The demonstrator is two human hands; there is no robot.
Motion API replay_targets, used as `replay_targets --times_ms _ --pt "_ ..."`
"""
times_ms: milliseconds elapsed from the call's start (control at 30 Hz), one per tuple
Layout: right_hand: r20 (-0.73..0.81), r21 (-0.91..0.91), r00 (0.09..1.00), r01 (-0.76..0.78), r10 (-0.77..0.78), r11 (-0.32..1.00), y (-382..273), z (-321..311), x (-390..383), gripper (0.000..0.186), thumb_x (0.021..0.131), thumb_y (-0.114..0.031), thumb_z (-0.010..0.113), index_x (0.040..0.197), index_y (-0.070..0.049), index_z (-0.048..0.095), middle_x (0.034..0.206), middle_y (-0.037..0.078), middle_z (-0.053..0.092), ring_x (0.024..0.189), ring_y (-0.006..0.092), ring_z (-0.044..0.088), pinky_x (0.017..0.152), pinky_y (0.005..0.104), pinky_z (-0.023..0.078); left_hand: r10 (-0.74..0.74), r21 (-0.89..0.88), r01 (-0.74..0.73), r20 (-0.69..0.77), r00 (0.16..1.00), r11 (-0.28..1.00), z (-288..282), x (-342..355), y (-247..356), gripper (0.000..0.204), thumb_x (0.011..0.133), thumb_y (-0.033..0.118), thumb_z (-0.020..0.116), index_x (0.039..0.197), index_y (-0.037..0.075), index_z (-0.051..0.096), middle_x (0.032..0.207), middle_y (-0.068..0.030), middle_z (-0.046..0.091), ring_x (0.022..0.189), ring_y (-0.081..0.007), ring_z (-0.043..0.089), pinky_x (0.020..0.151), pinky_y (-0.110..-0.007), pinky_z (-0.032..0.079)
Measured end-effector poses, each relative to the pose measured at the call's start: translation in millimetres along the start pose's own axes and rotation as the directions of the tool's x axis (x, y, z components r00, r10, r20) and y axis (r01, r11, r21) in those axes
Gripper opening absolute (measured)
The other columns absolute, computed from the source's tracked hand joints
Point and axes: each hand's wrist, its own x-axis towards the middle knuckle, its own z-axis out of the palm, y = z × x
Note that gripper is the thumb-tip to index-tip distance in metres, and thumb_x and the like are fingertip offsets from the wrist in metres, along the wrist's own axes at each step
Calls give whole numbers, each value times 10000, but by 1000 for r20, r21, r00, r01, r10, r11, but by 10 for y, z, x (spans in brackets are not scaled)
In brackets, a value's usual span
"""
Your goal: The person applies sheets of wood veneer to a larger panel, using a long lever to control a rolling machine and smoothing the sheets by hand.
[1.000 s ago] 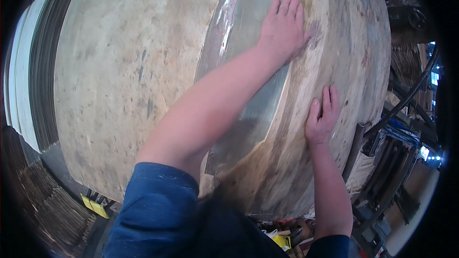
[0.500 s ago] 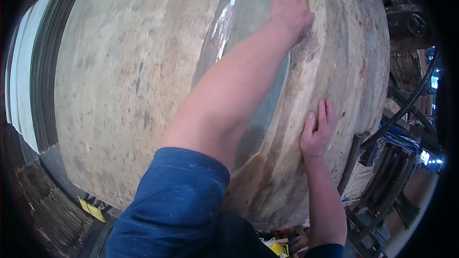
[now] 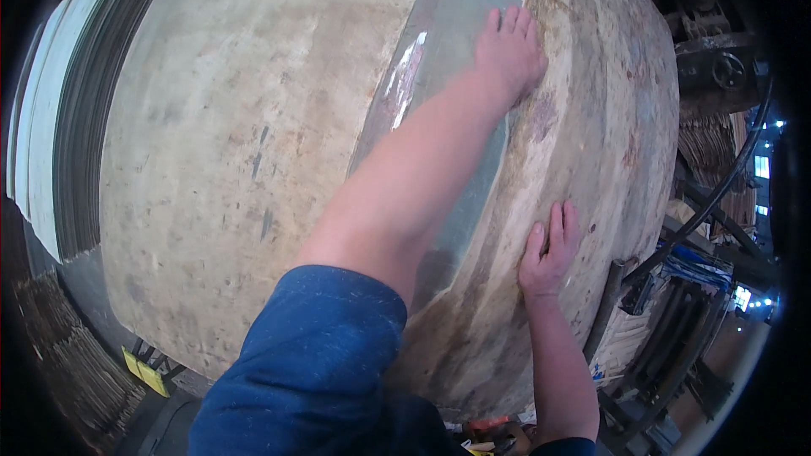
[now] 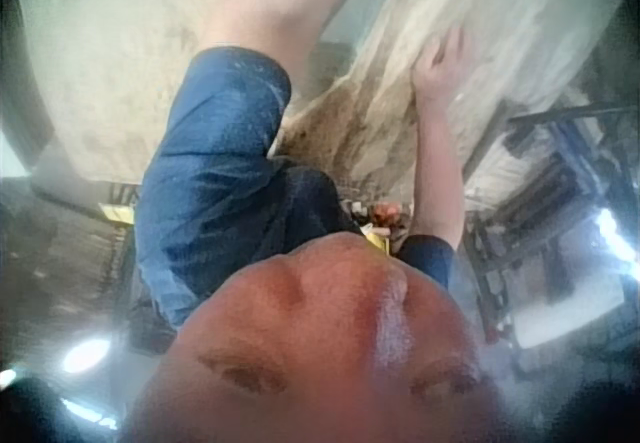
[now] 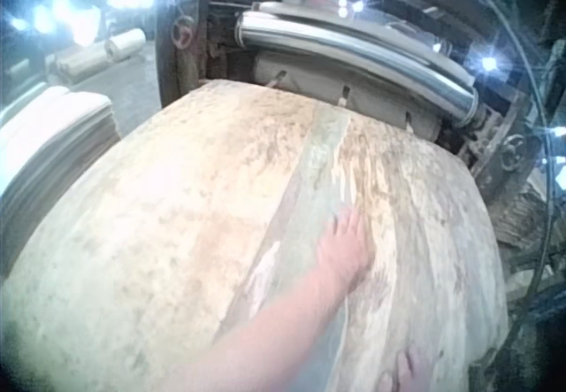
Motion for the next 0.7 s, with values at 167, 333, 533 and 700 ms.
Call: replay_targets --times_ms 167,333,533,700 --pt "-9 11 1000 5 -5 1000 -11 6 -2 434 857 -133 568 1272 -20 515 1350 199 455 1239 391 418 1020 508 304 73 -19 -73 12 997 997 5 -259 84 649 971 434 283 1437 -16 248 1526 -144 214 1422 -268 169 1148 -431 129" --pt "-13 -8 1000 15 -15 1000 2 -12 -24 440 858 -136 569 1278 -20 507 1340 202 463 1233 394 424 1017 510 307 97 -57 -98 -28 995 994 -48 -639 246 659 966 447 309 1432 -18 263 1519 -157 223 1419 -299 165 1151 -433 119" --pt "13 -14 1000 -24 25 1000 -35 -13 -39 420 861 -144 570 1256 -9 517 1330 216 465 1214 405 434 1009 507 326 143 -83 -138 61 988 987 -135 -1169 424 657 963 436 338 1428 -23 270 1512 -167 230 1414 -354 147 1154 -446 106" --pt "-34 20 999 9 -8 1000 -18 30 13 401 878 -167 562 1242 -5 524 1319 220 472 1201 406 442 1003 495 338 165 -130 -153 81 983 980 -139 -1661 660 631 953 404 365 1411 -26 304 1497 -185 255 1409 -348 169 1156 -450 111"
